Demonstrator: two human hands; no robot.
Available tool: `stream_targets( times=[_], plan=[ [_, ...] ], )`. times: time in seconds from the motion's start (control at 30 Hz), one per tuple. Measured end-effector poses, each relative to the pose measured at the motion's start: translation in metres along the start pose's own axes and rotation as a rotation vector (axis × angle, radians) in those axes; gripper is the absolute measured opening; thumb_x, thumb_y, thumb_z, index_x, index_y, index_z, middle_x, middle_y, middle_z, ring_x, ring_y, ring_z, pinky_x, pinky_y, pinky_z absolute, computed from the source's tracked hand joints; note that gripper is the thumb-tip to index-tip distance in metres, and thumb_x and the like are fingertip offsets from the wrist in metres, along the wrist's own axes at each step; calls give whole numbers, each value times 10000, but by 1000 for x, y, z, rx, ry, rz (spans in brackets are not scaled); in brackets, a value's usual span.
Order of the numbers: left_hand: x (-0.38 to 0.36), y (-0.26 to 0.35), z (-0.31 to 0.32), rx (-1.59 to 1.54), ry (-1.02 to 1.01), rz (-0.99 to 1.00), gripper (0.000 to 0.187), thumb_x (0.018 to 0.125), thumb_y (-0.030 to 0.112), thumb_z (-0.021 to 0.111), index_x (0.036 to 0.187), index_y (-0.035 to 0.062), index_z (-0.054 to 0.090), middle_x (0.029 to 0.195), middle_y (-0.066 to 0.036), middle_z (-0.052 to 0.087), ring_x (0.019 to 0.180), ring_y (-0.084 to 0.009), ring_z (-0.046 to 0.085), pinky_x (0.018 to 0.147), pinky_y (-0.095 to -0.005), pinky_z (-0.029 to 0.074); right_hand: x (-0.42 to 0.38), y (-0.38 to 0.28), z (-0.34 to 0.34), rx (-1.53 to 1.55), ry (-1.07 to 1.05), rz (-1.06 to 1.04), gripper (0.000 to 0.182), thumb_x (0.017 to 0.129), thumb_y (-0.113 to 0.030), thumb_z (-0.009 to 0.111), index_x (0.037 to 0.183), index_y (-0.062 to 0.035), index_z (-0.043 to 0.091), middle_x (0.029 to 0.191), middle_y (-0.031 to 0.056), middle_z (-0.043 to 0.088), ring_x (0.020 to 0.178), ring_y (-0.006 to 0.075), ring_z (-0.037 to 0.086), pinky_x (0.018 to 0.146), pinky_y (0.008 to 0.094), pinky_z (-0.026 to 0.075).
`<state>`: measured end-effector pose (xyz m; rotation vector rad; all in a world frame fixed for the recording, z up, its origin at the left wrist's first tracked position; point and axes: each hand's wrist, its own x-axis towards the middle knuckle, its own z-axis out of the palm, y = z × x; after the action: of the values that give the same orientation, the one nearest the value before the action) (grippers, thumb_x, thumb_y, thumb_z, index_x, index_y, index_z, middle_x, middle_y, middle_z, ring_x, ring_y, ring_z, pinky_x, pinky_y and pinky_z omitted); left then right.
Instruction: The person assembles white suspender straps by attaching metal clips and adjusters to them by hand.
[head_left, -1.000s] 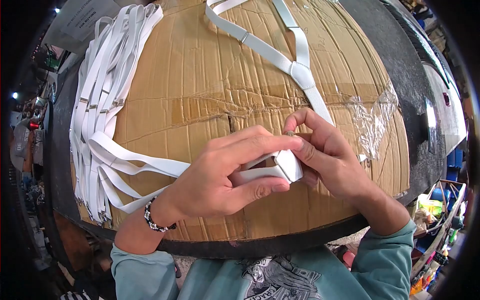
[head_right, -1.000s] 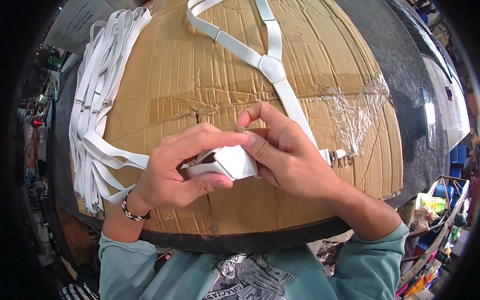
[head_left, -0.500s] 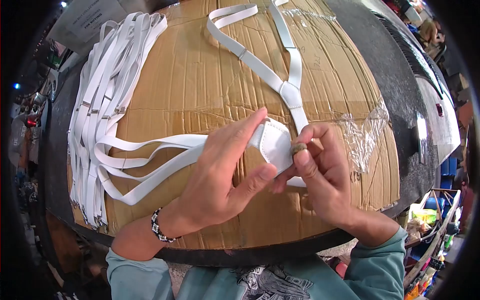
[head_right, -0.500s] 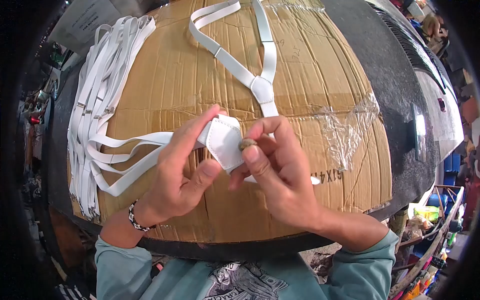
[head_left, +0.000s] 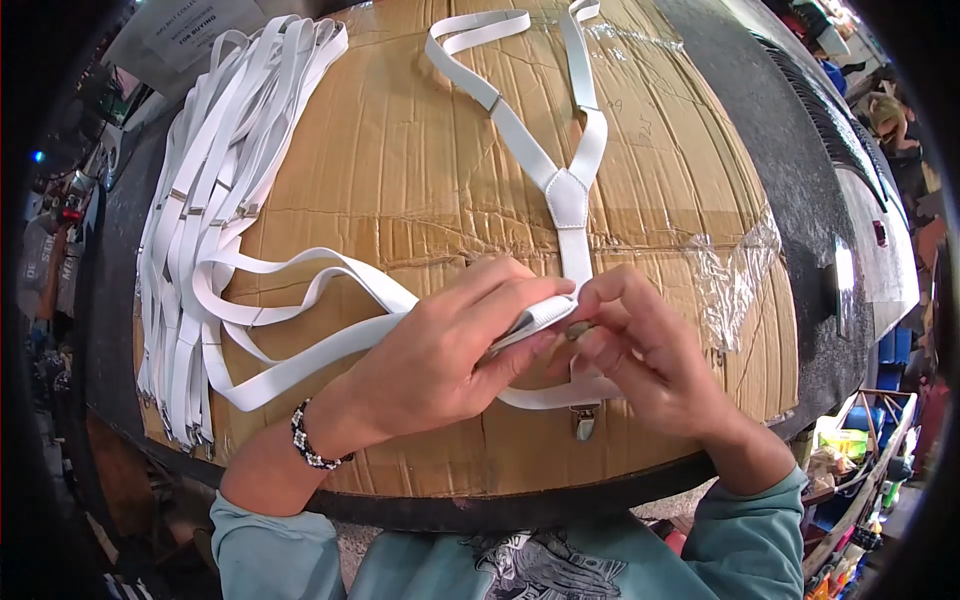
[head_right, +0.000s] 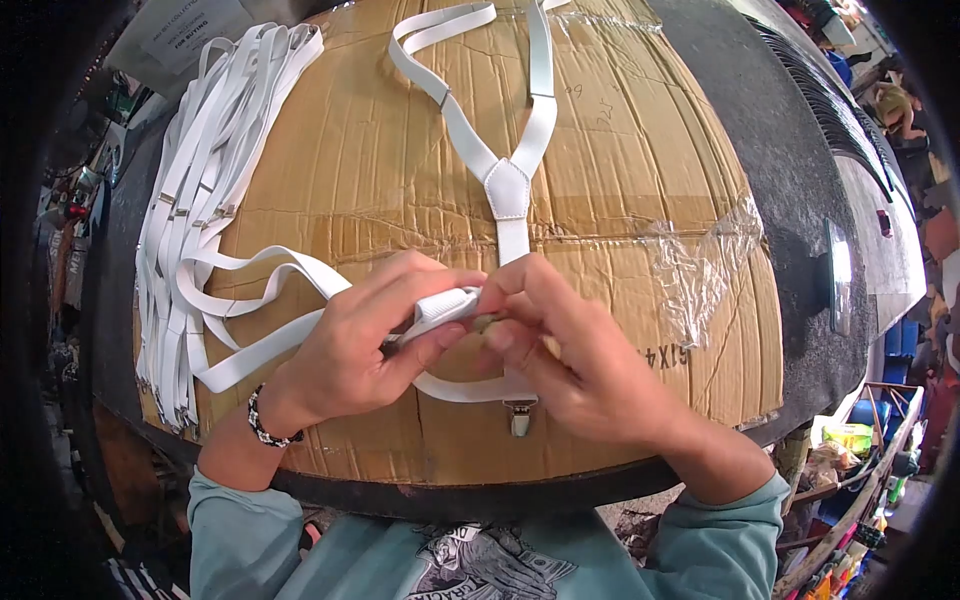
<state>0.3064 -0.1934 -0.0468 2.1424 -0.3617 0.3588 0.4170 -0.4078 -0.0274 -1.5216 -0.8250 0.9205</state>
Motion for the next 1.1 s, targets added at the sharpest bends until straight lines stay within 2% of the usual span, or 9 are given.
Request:
stream_targets(
  times=[0.23,0.33,0.43,0.53,0.77,0.83,0.93,1.0,1.1],
  plan=[
    [0,9,5,-21,-14,-104,409,936,41,733,1334,15,640,979,-142,651,823,-278,644,704,-372,513,6,-2,-20,-426,208,-251,137,964,43,656,1094,4,640,952,78,681,825,169,683,757,292,542],
    [-3,6,11,67,-53,-36,366,934,46,735,1289,9,656,933,-141,647,787,-299,635,690,-388,507,6,3,-21,-317,221,-230,160,940,41,692,1091,5,649,946,84,699,834,169,690,738,300,546],
    [-3,7,13,76,-61,-28,322,933,50,737,1244,1,669,907,-141,646,762,-315,622,680,-401,501,6,6,-18,-322,263,-300,177,927,68,699,1096,22,668,1034,105,694,865,163,699,791,301,574],
    [-3,7,14,65,-58,-48,298,931,49,737,1218,-5,679,876,-142,643,742,-318,610,666,-402,490,7,2,-24,-526,207,-408,190,880,83,734,1051,7,707,1027,132,703,858,171,694,750,305,567],
    [-3,5,13,28,-28,-81,291,868,-5,771,1150,-12,698,841,-128,632,684,-266,577,587,-370,443,10,-3,-22,-662,137,-603,289,751,43,817,1014,-37,726,972,106,683,836,222,685,685,327,537],
    [-3,6,12,28,-60,-75,292,865,-15,745,1148,-6,675,844,-135,626,753,-308,613,652,-413,492,10,0,-14,-626,124,-625,307,734,38,823,1013,-42,725,961,103,676,834,238,687,690,334,538],
    [-3,7,11,6,-70,-95,314,841,-19,745,1146,1,670,849,-138,628,773,-320,624,673,-425,512,10,1,-8,-655,94,-648,300,742,46,815,1014,-36,719,969,115,673,834,250,684,695,343,541],
    [-3,6,11,-8,-68,-107,323,835,-12,758,1147,4,678,864,-139,642,767,-312,626,668,-414,511,10,0,-8,-656,92,-663,251,820,12,779,1045,-26,672,977,119,633,816,271,661,688,364,542],
    [-2,6,8,-46,-53,-146,345,860,10,771,1190,7,673,917,-139,682,783,-294,652,681,-384,522,11,0,-17,-580,99,-606,219,860,1,766,1048,-10,654,1038,154,664,846,224,678,705,341,546]
  ],
)
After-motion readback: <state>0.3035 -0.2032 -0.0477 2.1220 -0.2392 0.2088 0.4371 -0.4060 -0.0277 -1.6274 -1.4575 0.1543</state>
